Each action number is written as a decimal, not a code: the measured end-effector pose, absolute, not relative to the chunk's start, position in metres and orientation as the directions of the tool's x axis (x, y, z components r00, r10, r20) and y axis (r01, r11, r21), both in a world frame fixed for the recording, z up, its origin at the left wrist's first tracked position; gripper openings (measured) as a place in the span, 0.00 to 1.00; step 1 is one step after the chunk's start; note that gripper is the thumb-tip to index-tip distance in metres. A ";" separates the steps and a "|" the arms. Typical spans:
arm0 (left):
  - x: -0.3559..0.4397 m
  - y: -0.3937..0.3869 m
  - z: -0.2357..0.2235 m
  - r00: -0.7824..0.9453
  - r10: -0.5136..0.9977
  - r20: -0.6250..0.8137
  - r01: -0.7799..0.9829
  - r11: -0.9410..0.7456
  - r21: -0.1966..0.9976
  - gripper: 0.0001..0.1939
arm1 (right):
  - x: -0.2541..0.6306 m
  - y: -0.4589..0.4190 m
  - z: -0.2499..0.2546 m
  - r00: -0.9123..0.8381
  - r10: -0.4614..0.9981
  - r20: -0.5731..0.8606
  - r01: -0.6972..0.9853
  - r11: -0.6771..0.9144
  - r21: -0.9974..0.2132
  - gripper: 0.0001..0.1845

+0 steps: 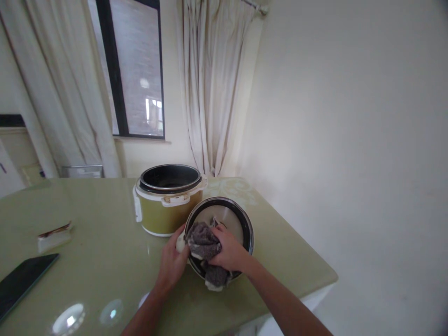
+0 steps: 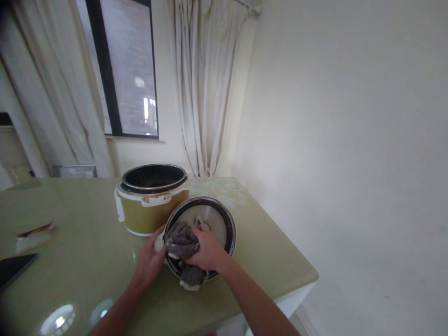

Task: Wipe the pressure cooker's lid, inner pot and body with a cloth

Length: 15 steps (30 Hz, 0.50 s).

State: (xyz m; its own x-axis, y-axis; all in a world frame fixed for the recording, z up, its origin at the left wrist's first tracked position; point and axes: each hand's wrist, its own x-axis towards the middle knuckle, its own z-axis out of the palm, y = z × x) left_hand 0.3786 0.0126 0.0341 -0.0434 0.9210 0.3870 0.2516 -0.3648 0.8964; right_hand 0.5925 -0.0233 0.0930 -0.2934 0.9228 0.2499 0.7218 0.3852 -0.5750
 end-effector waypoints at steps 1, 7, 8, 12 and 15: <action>0.379 0.012 0.034 -0.044 0.922 0.384 0.253 -0.362 0.897 0.31 | 0.596 -0.030 0.090 -0.288 0.929 0.234 0.740 0.371 -0.561 0.33; 0.377 0.015 0.032 -0.029 0.941 0.337 0.214 -0.324 0.922 0.32 | 0.614 -0.047 0.100 -0.103 0.985 0.140 0.967 0.133 -0.219 0.32; 0.377 0.016 0.032 -0.022 0.945 0.325 0.198 -0.315 0.928 0.33 | 0.615 -0.044 0.105 -0.056 0.986 0.157 0.987 0.078 -0.139 0.32; 0.379 0.016 0.031 0.008 0.951 0.308 0.152 -0.306 0.940 0.34 | 0.608 -0.015 0.127 0.050 0.953 0.298 0.999 -0.051 -0.005 0.30; 0.379 0.016 0.030 0.031 0.942 0.335 0.146 -0.336 0.931 0.33 | 0.591 0.010 0.136 -0.019 0.947 0.321 0.997 0.040 -0.059 0.27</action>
State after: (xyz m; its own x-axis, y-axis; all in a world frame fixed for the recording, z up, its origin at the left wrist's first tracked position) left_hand 0.3788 0.0156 0.0299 0.0306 0.9418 0.3347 0.1455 -0.3355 0.9307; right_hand 0.5911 0.0099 0.1359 -0.0192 0.9469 0.3209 0.9974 0.0402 -0.0591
